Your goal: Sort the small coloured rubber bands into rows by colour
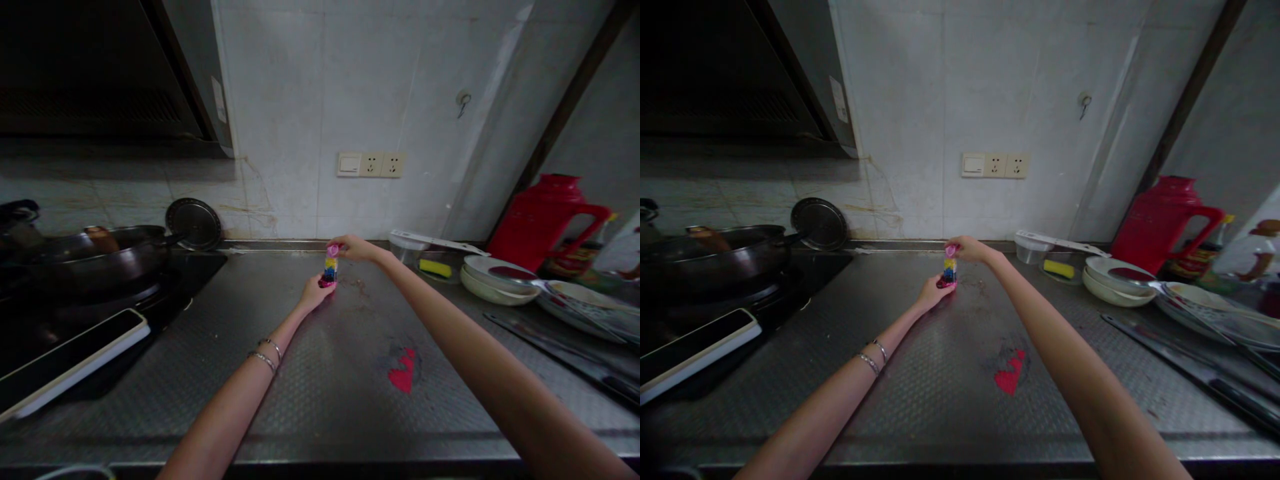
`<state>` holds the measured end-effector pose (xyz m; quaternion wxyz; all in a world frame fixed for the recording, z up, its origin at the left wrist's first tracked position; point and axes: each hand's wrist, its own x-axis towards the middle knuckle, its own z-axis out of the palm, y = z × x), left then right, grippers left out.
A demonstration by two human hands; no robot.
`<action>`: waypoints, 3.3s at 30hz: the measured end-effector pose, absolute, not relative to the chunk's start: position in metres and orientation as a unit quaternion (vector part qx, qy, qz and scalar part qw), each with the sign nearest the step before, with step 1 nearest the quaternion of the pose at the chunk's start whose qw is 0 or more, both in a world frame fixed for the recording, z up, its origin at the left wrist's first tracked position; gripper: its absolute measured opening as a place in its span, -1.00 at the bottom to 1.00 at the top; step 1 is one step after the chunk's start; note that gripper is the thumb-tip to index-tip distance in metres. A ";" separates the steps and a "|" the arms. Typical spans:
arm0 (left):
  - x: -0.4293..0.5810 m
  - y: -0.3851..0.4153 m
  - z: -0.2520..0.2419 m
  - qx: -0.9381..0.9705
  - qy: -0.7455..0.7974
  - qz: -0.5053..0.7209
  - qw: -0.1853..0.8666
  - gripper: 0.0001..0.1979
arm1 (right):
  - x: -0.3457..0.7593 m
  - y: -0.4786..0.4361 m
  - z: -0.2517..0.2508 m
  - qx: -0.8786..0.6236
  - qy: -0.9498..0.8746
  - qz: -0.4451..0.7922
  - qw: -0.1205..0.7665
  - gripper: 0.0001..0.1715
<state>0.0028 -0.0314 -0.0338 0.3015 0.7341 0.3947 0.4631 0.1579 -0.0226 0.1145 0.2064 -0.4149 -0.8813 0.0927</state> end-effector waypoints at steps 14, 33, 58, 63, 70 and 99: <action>0.002 -0.029 -0.035 0.736 0.389 0.462 0.306 -0.63 | 0.157 -0.017 0.105 -0.427 -0.871 0.089 0.228 -0.62; 0.003 -0.029 -0.036 0.744 0.382 0.462 0.296 -0.66 | 0.153 -0.021 0.108 -0.412 -0.889 0.058 0.190 -0.71; 0.006 -0.029 -0.034 0.722 0.375 0.475 0.335 -0.69 | 0.152 -0.042 0.057 -0.453 -0.686 0.275 0.498 -0.24; 0.006 -0.027 -0.036 0.722 0.380 0.477 0.327 -0.70 | 0.158 -0.043 0.050 -0.491 -0.592 0.298 0.565 -0.37; 0.006 -0.027 -0.037 0.727 0.376 0.477 0.320 -0.71 | 0.152 -0.041 0.049 -0.458 -0.608 0.349 0.547 -0.31; 0.005 -0.025 -0.038 0.726 0.370 0.477 0.330 -0.68 | 0.127 -0.020 0.033 -0.497 -0.652 0.159 0.551 -0.32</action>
